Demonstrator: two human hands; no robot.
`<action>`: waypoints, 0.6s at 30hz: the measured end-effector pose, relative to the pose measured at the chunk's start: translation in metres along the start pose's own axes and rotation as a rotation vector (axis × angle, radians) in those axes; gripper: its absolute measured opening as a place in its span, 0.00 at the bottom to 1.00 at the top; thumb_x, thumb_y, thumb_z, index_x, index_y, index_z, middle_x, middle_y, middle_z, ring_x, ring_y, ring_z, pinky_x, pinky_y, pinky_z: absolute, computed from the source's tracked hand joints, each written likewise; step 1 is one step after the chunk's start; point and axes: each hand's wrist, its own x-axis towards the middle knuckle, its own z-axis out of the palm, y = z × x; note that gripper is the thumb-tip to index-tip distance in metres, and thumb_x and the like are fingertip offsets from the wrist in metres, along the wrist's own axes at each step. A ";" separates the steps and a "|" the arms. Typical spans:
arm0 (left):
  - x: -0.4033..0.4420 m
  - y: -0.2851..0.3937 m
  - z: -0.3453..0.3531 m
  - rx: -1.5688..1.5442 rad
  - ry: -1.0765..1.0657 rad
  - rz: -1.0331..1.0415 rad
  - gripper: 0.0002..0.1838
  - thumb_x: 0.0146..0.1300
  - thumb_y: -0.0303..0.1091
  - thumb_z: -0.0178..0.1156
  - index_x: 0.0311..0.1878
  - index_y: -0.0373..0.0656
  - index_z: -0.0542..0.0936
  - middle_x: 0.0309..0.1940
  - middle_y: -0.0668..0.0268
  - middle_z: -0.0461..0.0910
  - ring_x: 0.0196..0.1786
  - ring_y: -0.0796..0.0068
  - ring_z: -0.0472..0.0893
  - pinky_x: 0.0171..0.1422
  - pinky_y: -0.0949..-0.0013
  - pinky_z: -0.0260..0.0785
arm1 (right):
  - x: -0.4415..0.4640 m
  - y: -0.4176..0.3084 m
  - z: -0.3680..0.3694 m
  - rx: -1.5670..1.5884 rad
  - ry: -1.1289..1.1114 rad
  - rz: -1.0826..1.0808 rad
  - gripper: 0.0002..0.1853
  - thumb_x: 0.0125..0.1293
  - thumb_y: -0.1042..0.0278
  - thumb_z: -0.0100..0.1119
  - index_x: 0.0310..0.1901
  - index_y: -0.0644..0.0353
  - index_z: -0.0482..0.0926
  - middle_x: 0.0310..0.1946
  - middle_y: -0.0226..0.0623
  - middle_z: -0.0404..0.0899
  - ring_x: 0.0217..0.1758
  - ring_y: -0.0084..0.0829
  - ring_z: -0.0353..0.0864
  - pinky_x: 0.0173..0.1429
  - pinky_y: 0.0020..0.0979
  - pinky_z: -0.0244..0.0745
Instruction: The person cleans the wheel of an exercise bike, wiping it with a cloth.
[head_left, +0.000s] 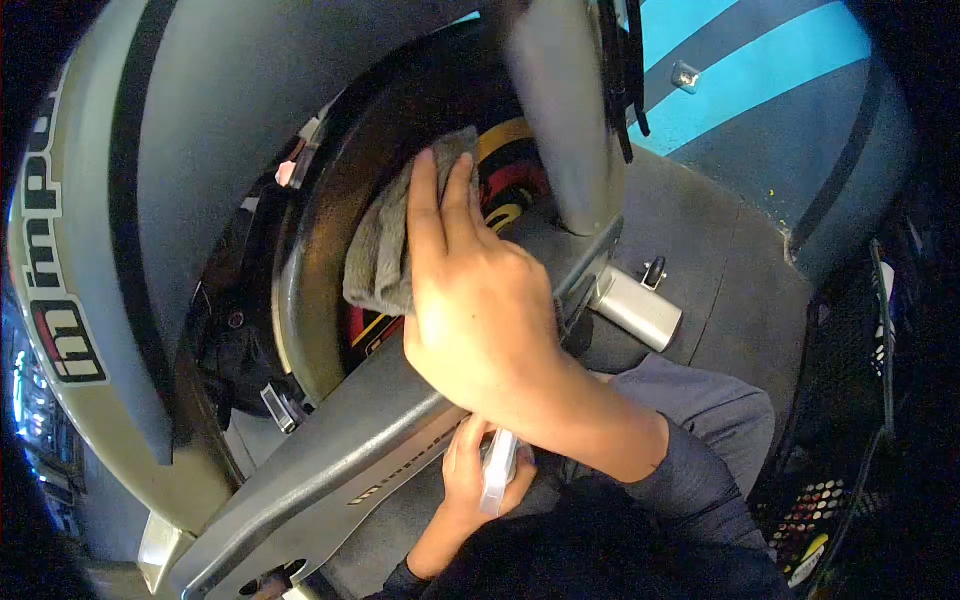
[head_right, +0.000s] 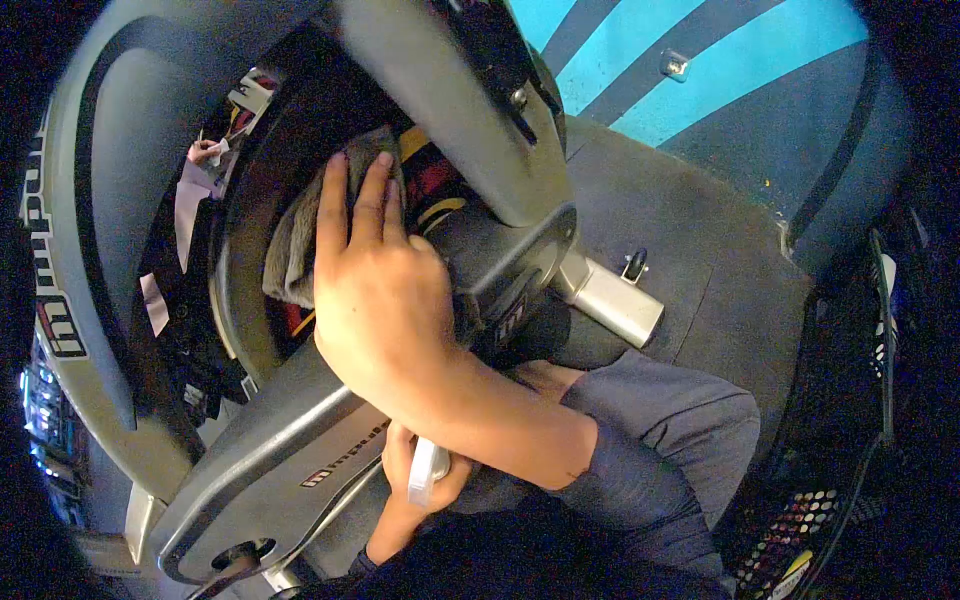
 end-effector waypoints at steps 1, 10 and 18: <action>0.000 0.000 0.000 -0.019 0.009 0.010 0.41 0.38 0.24 0.64 0.60 0.30 0.60 0.37 0.53 0.77 0.38 0.54 0.79 0.45 0.60 0.72 | 0.002 0.000 -0.004 -0.025 -0.081 0.061 0.41 0.42 0.74 0.56 0.61 0.79 0.55 0.54 0.76 0.62 0.37 0.52 0.81 0.39 0.36 0.79; 0.001 0.004 0.000 -0.061 0.032 0.011 0.37 0.40 0.24 0.64 0.57 0.30 0.63 0.37 0.52 0.77 0.37 0.54 0.79 0.45 0.61 0.72 | 0.003 -0.005 -0.016 -0.058 -0.215 0.181 0.38 0.45 0.73 0.54 0.60 0.81 0.56 0.52 0.74 0.65 0.33 0.51 0.81 0.36 0.37 0.79; 0.002 0.005 0.000 -0.074 0.010 -0.010 0.35 0.39 0.24 0.64 0.55 0.30 0.65 0.37 0.52 0.77 0.36 0.54 0.79 0.44 0.61 0.72 | 0.002 -0.009 -0.009 -0.097 -0.162 0.087 0.37 0.46 0.72 0.53 0.59 0.84 0.56 0.50 0.78 0.65 0.38 0.53 0.81 0.38 0.36 0.79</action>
